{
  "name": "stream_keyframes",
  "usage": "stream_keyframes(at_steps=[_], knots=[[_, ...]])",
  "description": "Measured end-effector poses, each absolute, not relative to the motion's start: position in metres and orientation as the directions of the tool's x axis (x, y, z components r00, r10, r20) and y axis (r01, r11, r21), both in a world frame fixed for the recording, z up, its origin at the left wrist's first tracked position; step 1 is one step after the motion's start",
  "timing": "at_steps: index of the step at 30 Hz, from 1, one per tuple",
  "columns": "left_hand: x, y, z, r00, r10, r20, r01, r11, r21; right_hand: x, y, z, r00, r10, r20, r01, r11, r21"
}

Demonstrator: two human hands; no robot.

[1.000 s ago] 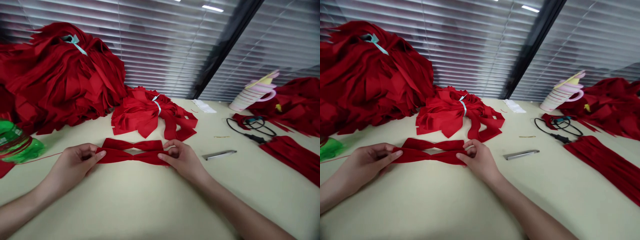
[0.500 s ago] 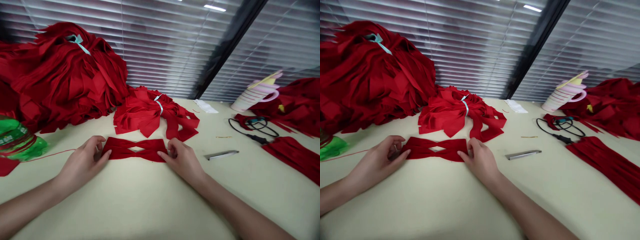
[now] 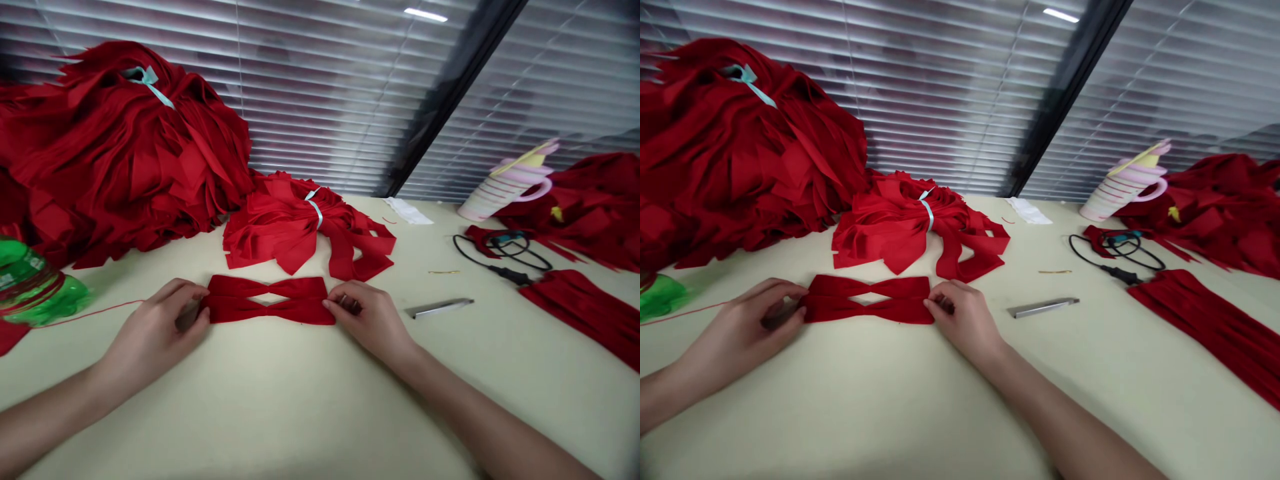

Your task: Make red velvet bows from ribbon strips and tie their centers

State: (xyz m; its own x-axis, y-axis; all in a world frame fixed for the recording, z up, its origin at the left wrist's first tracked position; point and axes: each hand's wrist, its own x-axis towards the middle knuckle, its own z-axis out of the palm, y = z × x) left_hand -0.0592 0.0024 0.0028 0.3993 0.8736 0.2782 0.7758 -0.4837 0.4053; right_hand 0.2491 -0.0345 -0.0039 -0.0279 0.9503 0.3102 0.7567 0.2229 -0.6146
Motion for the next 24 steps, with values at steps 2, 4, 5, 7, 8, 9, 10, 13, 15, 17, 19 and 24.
stream_keyframes(at_steps=[2,4,5,7,8,9,10,13,15,17,19,24], knots=[[-0.061,0.003,0.001,0.417,0.86,0.295,0.778,-0.505,0.374,0.25,-0.034,-0.004,-0.024,0.949,0.314,0.758,0.222,-0.613],[-0.062,0.002,0.0,0.43,0.844,0.321,0.782,-0.526,0.335,0.25,-0.034,-0.003,-0.021,0.948,0.319,0.757,0.223,-0.614],[-0.062,0.002,0.0,0.436,0.834,0.339,0.779,-0.538,0.322,0.25,-0.035,-0.003,-0.02,0.947,0.32,0.756,0.223,-0.615],[-0.062,0.001,0.002,0.448,0.797,0.406,0.752,-0.581,0.311,0.25,-0.035,-0.003,-0.015,0.946,0.323,0.755,0.222,-0.617],[-0.061,0.0,0.003,0.458,0.762,0.459,0.726,-0.618,0.302,0.249,-0.036,-0.002,-0.007,0.944,0.329,0.753,0.222,-0.62],[-0.06,-0.002,0.005,0.47,0.719,0.512,0.697,-0.658,0.285,0.249,-0.036,-0.002,0.005,0.94,0.342,0.749,0.223,-0.624],[-0.06,-0.003,0.007,0.492,0.669,0.557,0.662,-0.703,0.26,0.249,-0.037,-0.002,0.018,0.932,0.361,0.744,0.229,-0.628],[-0.057,-0.009,0.008,0.597,0.518,0.613,0.538,-0.825,0.173,0.248,-0.039,0.0,0.025,0.892,0.452,0.731,0.292,-0.616],[-0.055,-0.014,0.005,0.67,0.449,0.592,0.454,-0.878,0.152,0.247,-0.041,0.001,-0.029,0.853,0.521,0.734,0.372,-0.568],[-0.054,-0.018,0.0,0.713,0.422,0.56,0.416,-0.898,0.148,0.245,-0.043,0.002,-0.125,0.805,0.58,0.738,0.466,-0.488],[-0.054,-0.018,-0.004,0.717,0.452,0.531,0.442,-0.884,0.155,0.239,-0.044,0.003,-0.252,0.751,0.61,0.734,0.559,-0.386],[-0.056,-0.006,-0.01,0.699,0.504,0.508,0.511,-0.848,0.138,0.217,-0.041,0.006,-0.529,0.715,0.457,0.708,0.668,-0.227]])
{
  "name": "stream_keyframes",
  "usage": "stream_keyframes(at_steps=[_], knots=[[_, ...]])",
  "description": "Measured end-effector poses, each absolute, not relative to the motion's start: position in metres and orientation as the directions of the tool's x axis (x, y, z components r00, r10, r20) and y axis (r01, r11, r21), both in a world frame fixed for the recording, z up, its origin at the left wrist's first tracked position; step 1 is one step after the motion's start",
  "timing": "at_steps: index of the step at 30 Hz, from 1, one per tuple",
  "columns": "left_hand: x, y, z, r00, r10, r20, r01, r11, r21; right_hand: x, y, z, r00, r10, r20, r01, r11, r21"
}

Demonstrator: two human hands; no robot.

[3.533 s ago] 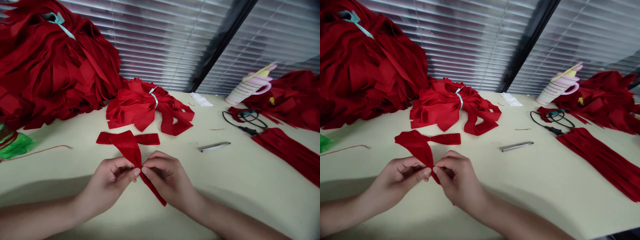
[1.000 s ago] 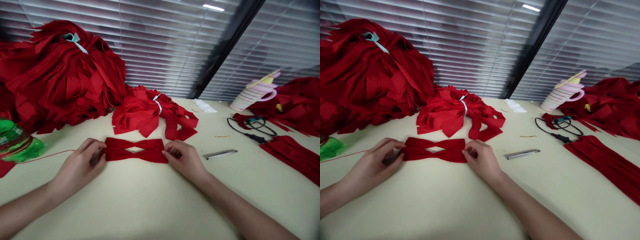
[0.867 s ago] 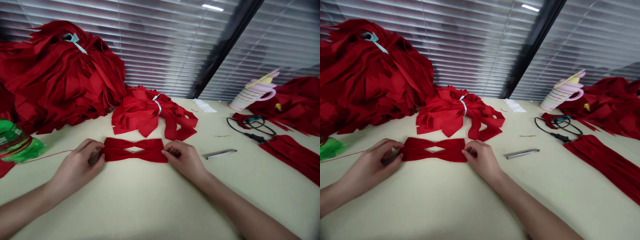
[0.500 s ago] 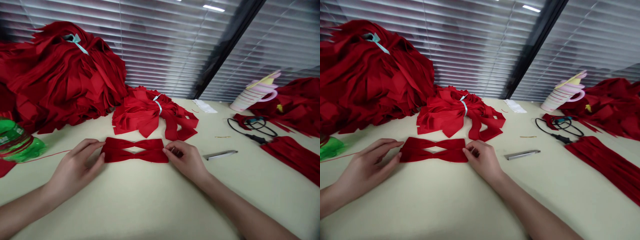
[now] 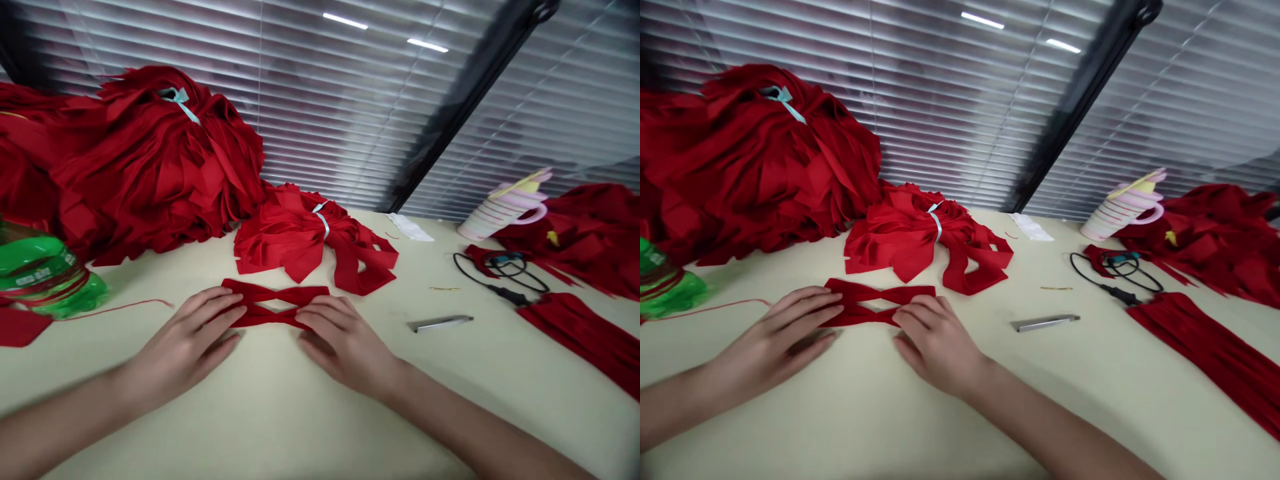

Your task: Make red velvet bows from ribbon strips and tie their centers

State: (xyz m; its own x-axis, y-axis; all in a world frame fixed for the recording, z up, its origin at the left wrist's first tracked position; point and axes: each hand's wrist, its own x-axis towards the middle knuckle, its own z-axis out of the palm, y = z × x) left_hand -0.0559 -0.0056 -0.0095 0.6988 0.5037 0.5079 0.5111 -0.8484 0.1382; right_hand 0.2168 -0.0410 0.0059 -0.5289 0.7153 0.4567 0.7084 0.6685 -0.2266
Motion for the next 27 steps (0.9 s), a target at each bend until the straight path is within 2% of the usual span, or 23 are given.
stream_keyframes(at_steps=[3,6,11,15,17,21,27], knots=[[-0.056,0.001,-0.008,0.732,0.493,0.47,0.488,-0.861,0.143,0.205,-0.031,0.007,-0.557,0.765,0.323,0.715,0.64,-0.282],[-0.054,0.001,-0.006,0.74,0.495,0.455,0.482,-0.863,0.154,0.197,-0.02,0.007,-0.534,0.805,0.258,0.732,0.593,-0.336],[-0.053,-0.01,0.002,0.62,0.479,0.621,0.445,-0.867,0.225,0.196,-0.012,0.02,-0.503,0.788,0.355,0.698,0.613,-0.37],[-0.056,-0.02,0.006,0.629,0.404,0.664,0.405,-0.899,0.164,0.201,-0.003,0.035,-0.439,0.759,0.482,0.692,0.627,-0.357],[-0.058,-0.021,0.005,0.677,0.38,0.63,0.378,-0.914,0.145,0.202,0.004,0.034,-0.448,0.77,0.454,0.716,0.613,-0.334],[-0.057,-0.018,0.001,0.68,0.422,0.599,0.382,-0.902,0.202,0.201,0.012,0.019,-0.475,0.804,0.358,0.745,0.584,-0.322],[-0.056,-0.016,-0.001,0.707,0.48,0.52,0.401,-0.877,0.265,0.199,0.012,0.013,-0.481,0.811,0.333,0.747,0.578,-0.329]])
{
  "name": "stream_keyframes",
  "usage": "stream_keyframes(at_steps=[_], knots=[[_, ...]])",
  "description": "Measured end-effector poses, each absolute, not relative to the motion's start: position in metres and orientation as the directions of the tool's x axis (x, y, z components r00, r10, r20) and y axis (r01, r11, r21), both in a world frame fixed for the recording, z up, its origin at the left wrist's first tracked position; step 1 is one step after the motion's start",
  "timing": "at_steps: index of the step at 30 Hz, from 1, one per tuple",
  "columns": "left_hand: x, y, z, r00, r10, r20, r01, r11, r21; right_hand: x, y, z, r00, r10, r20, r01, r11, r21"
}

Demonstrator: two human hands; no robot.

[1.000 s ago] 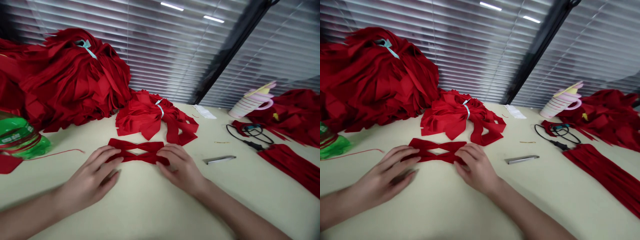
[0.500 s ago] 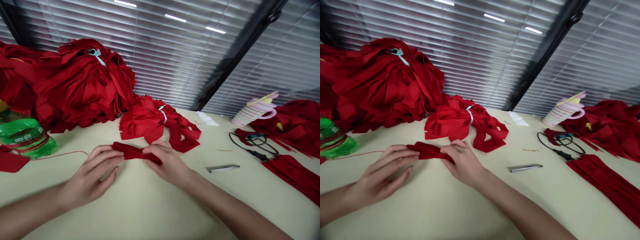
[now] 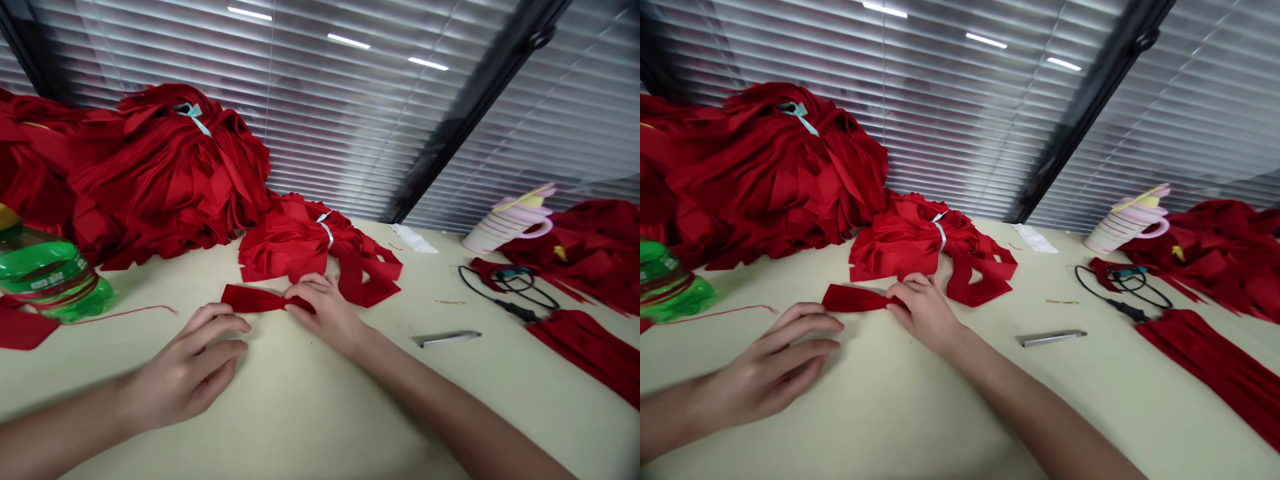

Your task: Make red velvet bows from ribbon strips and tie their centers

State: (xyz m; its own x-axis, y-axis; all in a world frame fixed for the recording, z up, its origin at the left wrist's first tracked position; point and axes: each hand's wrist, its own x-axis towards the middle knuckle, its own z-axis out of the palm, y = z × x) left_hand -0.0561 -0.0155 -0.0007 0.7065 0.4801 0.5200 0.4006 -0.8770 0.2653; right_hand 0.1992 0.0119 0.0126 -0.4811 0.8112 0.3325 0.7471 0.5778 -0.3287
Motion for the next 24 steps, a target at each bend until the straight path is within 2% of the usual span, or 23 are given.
stream_keyframes(at_steps=[7,10,13,16,21,24], knots=[[-0.053,-0.012,-0.003,0.713,0.527,0.463,0.448,-0.85,0.277,0.199,0.012,0.008,-0.497,0.805,0.322,0.738,0.588,-0.331],[-0.052,-0.009,-0.005,0.701,0.577,0.418,0.545,-0.812,0.206,0.2,0.013,0.001,-0.499,0.797,0.34,0.726,0.599,-0.338],[-0.053,-0.007,-0.005,0.732,0.608,0.307,0.61,-0.786,0.103,0.203,0.014,-0.001,-0.505,0.783,0.363,0.705,0.616,-0.35],[-0.055,-0.007,-0.004,0.745,0.624,0.236,0.627,-0.776,0.071,0.208,0.014,0.008,-0.488,0.778,0.396,0.685,0.622,-0.379],[-0.056,-0.007,-0.004,0.724,0.635,0.269,0.633,-0.767,0.105,0.221,0.017,0.035,-0.364,0.788,0.496,0.699,0.584,-0.414],[-0.055,-0.007,-0.005,0.716,0.647,0.261,0.646,-0.756,0.103,0.238,0.02,0.054,-0.318,0.811,0.492,0.723,0.543,-0.428]])
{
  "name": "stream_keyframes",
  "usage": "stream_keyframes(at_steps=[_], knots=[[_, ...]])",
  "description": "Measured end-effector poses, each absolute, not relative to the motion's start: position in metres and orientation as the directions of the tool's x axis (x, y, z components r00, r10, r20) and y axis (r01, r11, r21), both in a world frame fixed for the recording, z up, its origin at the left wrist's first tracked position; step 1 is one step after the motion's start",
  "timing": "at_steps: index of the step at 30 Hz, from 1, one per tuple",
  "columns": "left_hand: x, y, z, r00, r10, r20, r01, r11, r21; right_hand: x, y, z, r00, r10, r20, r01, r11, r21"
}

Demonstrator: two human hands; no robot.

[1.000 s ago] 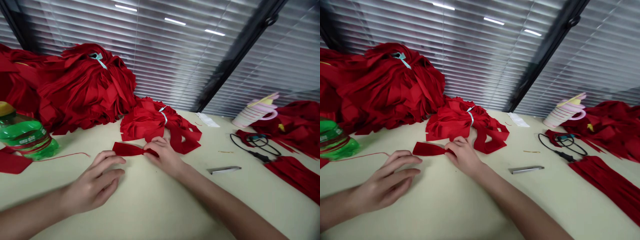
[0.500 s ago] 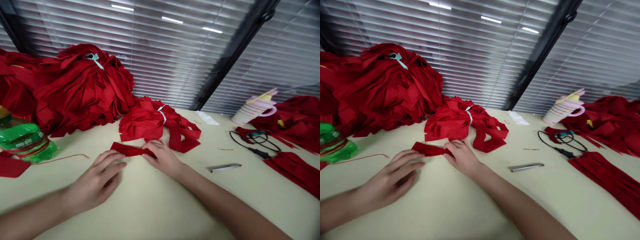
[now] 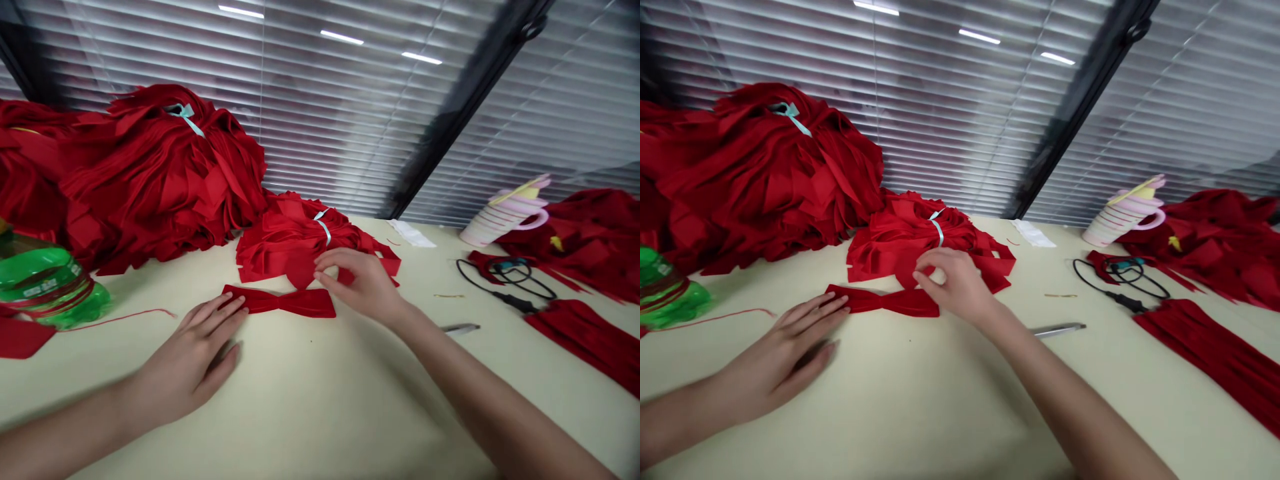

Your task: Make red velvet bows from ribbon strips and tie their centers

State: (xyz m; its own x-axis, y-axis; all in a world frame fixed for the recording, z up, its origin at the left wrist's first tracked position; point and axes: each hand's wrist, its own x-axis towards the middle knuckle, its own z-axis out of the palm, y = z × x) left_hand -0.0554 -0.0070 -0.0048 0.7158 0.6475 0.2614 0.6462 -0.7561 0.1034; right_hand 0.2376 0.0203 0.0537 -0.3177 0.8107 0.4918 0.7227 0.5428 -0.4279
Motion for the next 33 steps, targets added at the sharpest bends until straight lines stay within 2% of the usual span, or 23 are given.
stream_keyframes(at_steps=[4,6,10,14,21,27,33], knots=[[-0.056,-0.007,-0.005,0.729,0.641,0.24,0.648,-0.759,0.063,0.267,0.026,0.071,-0.21,0.934,0.288,0.823,0.328,-0.464],[-0.057,-0.007,-0.005,0.731,0.645,0.222,0.653,-0.756,0.047,0.273,0.027,0.073,-0.195,0.952,0.238,0.826,0.29,-0.483],[-0.056,-0.008,-0.004,0.731,0.653,0.195,0.66,-0.75,0.04,0.256,0.022,0.066,-0.348,0.924,0.16,0.756,0.378,-0.535],[-0.056,-0.006,-0.004,0.736,0.648,0.195,0.655,-0.755,0.036,0.234,0.016,0.05,-0.468,0.883,0.033,0.745,0.414,-0.523],[-0.057,-0.006,-0.005,0.735,0.643,0.216,0.649,-0.759,0.052,0.239,0.024,0.033,-0.513,0.858,0.038,0.731,0.46,-0.504],[-0.057,-0.007,-0.005,0.731,0.651,0.203,0.662,-0.749,0.018,0.245,0.025,0.047,-0.575,0.818,0.021,0.729,0.524,-0.44],[-0.056,-0.007,-0.004,0.724,0.663,0.19,0.676,-0.737,-0.006,0.253,0.024,0.052,-0.569,0.822,-0.017,0.768,0.524,-0.367]])
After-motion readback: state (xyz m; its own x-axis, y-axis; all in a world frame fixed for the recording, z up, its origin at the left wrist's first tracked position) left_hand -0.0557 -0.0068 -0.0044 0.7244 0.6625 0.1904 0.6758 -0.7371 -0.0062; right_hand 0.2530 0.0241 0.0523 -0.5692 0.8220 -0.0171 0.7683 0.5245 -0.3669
